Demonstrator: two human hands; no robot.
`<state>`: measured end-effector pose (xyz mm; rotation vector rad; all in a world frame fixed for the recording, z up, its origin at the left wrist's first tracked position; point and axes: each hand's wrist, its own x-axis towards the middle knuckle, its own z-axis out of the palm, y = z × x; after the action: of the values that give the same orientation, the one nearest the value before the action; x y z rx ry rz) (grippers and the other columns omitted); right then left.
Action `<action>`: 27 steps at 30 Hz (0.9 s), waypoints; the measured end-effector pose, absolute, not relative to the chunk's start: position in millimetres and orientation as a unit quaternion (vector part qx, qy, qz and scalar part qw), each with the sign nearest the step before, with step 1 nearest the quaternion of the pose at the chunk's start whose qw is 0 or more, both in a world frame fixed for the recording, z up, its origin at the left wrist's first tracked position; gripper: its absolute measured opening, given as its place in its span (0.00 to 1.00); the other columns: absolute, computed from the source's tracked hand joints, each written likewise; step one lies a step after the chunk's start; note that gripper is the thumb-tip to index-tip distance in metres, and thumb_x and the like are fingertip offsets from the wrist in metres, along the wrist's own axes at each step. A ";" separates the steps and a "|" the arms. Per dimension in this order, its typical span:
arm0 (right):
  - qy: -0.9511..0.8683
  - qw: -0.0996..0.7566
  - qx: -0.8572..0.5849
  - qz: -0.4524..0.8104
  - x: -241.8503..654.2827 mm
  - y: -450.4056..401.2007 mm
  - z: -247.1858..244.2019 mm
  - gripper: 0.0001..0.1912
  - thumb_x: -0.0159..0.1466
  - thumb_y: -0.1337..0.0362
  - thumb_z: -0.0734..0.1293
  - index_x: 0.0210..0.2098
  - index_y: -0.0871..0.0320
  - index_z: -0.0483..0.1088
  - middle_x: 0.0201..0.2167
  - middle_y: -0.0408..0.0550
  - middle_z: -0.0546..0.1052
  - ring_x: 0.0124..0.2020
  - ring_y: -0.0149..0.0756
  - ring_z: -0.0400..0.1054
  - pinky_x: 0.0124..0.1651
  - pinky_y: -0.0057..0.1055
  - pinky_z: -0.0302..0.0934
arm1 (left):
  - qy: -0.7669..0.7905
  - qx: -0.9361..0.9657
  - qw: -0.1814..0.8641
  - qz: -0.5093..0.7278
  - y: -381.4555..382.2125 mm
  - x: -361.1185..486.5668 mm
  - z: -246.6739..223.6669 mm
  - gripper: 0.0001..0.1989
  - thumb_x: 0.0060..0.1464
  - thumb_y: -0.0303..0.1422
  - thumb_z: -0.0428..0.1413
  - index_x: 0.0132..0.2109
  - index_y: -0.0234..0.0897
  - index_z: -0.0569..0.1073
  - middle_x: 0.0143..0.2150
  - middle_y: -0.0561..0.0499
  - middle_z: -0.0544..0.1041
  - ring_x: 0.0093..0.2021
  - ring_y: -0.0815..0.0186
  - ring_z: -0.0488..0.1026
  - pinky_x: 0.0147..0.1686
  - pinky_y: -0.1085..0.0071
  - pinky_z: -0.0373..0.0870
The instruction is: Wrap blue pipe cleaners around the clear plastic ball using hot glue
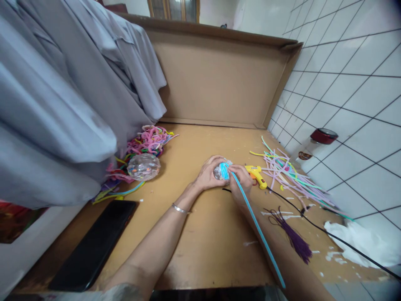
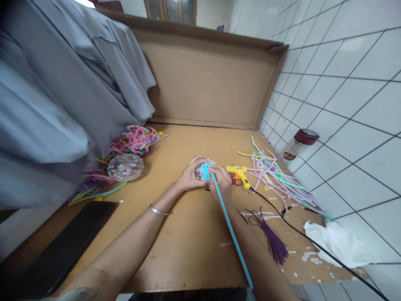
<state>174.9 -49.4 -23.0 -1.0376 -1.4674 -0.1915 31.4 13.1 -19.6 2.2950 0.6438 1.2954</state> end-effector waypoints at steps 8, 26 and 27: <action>-0.652 0.616 -0.435 -0.080 173.0 -51.1 -20.0 0.07 0.64 0.67 0.63 0.36 0.53 0.75 0.36 0.50 0.77 0.40 0.38 0.72 0.45 0.41 0.69 | 0.227 0.831 0.223 0.455 13.4 30.0 -18.7 0.32 0.38 0.38 0.65 0.53 0.39 0.69 0.55 0.42 0.69 0.57 0.52 0.68 0.58 0.53 0.66; -0.643 0.615 -0.456 -0.026 172.4 -53.4 -16.4 0.09 0.64 0.64 0.63 0.35 0.52 0.77 0.36 0.49 0.78 0.40 0.38 0.73 0.46 0.41 0.69 | 0.217 0.830 0.234 0.457 13.4 30.4 -19.3 0.32 0.38 0.37 0.65 0.53 0.40 0.69 0.55 0.42 0.68 0.57 0.53 0.68 0.58 0.53 0.65; -0.642 0.614 -0.458 -0.027 172.6 -53.3 -16.2 0.09 0.64 0.64 0.63 0.35 0.52 0.77 0.36 0.49 0.79 0.40 0.38 0.73 0.46 0.41 0.69 | 0.217 0.830 0.234 0.457 13.3 30.4 -19.2 0.32 0.38 0.37 0.65 0.53 0.40 0.69 0.55 0.43 0.69 0.57 0.53 0.68 0.58 0.53 0.65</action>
<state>172.6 -53.3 -16.2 -1.0555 -1.4800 -0.0631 30.4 13.3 -19.2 2.2781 0.5961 1.2549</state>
